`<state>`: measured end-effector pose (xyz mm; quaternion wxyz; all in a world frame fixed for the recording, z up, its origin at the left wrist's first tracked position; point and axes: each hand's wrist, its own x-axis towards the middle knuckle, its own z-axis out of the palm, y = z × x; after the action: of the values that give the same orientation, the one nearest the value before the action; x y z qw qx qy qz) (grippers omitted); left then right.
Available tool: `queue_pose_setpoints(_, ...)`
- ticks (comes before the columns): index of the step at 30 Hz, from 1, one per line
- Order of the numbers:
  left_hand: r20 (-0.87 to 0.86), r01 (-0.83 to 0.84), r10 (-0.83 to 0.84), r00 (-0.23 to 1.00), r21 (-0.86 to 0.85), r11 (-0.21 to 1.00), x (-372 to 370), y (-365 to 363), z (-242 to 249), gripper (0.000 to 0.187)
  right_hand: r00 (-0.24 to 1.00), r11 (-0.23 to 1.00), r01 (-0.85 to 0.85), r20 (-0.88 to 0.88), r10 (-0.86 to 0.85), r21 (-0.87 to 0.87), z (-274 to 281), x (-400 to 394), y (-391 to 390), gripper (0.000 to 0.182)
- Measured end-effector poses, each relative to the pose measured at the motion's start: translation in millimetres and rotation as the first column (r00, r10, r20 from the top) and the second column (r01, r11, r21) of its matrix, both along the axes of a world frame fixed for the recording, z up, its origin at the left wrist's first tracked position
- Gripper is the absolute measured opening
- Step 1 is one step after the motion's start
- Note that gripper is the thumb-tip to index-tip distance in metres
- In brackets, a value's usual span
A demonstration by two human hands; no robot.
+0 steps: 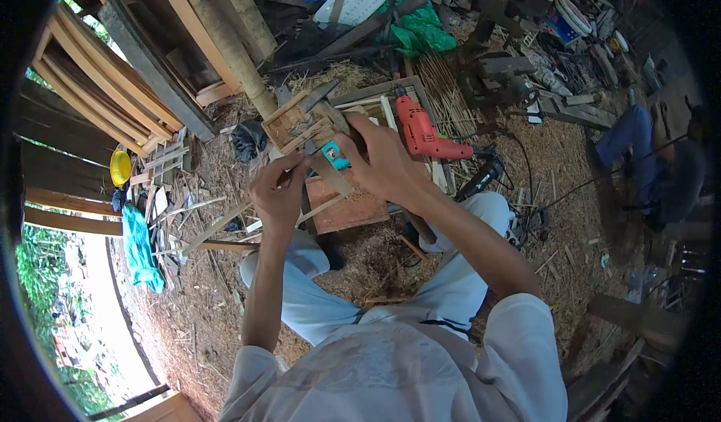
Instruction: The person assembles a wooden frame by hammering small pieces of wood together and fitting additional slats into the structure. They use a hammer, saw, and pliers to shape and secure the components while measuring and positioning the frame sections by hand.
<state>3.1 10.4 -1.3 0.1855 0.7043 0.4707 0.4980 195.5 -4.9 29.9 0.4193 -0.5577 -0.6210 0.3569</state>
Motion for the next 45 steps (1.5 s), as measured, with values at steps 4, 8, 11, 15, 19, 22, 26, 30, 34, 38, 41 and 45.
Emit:
queue_pose_setpoints(4, 0.068, -0.005, 0.010, 0.998, -0.084, 0.996, 2, -5, 2, 0.021, 0.972, 0.987, -0.140, 0.200, 0.121, 0.082, 22, 5, -17, 0.026)
queue_pose_setpoints(8, 0.092, 0.016, -0.014, 0.996, -0.024, 1.000, -1, -2, -18, 0.041, 0.851, 0.975, -0.219, 0.484, 0.205, -0.028, 45, 8, -22, 0.028)
queue_pose_setpoints(11, 0.058, -0.033, 0.034, 0.998, -0.010, 0.999, 0, -3, -15, 0.044, 0.778, 0.964, -0.262, 0.584, 0.234, -0.038, 44, 7, -24, 0.029)
queue_pose_setpoints(15, 0.006, -0.027, 0.027, 1.000, 0.007, 1.000, -1, -4, -13, 0.042, 0.759, 0.959, -0.285, 0.611, 0.223, 0.005, 48, 2, -26, 0.029)
queue_pose_setpoints(19, -0.089, -0.074, 0.081, 0.993, 0.079, 0.994, -4, -2, -21, 0.046, 0.756, 0.970, -0.244, 0.623, 0.198, -0.013, 53, -1, -24, 0.025)
queue_pose_setpoints(22, 0.015, -0.040, 0.038, 0.999, 0.085, 0.996, -1, 0, -26, 0.046, 0.757, 0.971, -0.236, 0.620, 0.206, -0.034, 57, -2, -25, 0.023)
queue_pose_setpoints(26, -0.030, -0.016, 0.019, 0.999, 0.083, 0.996, -1, -1, -16, 0.041, 0.746, 0.982, -0.168, 0.640, 0.184, -0.087, 53, 2, -24, 0.017)
queue_pose_setpoints(30, -0.011, -0.039, 0.039, 0.999, 0.018, 0.999, -1, -4, -16, 0.039, 0.815, 0.976, -0.220, 0.549, 0.186, -0.006, 52, 2, -25, 0.017)
queue_pose_setpoints(34, -0.013, -0.017, 0.018, 1.000, 0.087, 0.996, 0, -1, -22, 0.040, 0.778, 0.972, -0.236, 0.596, 0.196, -0.012, 52, 2, -24, 0.023)
queue_pose_setpoints(38, -0.053, -0.035, 0.037, 0.998, 0.032, 0.999, -3, -8, -14, 0.041, 0.741, 0.963, -0.250, 0.621, 0.255, -0.097, 49, 3, -23, 0.023)
queue_pose_setpoints(41, -0.009, -0.025, 0.025, 1.000, -0.014, 1.000, -1, -6, -16, 0.041, 0.778, 0.967, -0.254, 0.591, 0.215, -0.017, 55, 4, -21, 0.024)
queue_pose_setpoints(45, 0.037, -0.026, 0.027, 0.999, -0.052, 0.998, -1, -8, -12, 0.040, 0.715, 0.966, -0.247, 0.659, 0.233, -0.074, 49, 4, -24, 0.024)
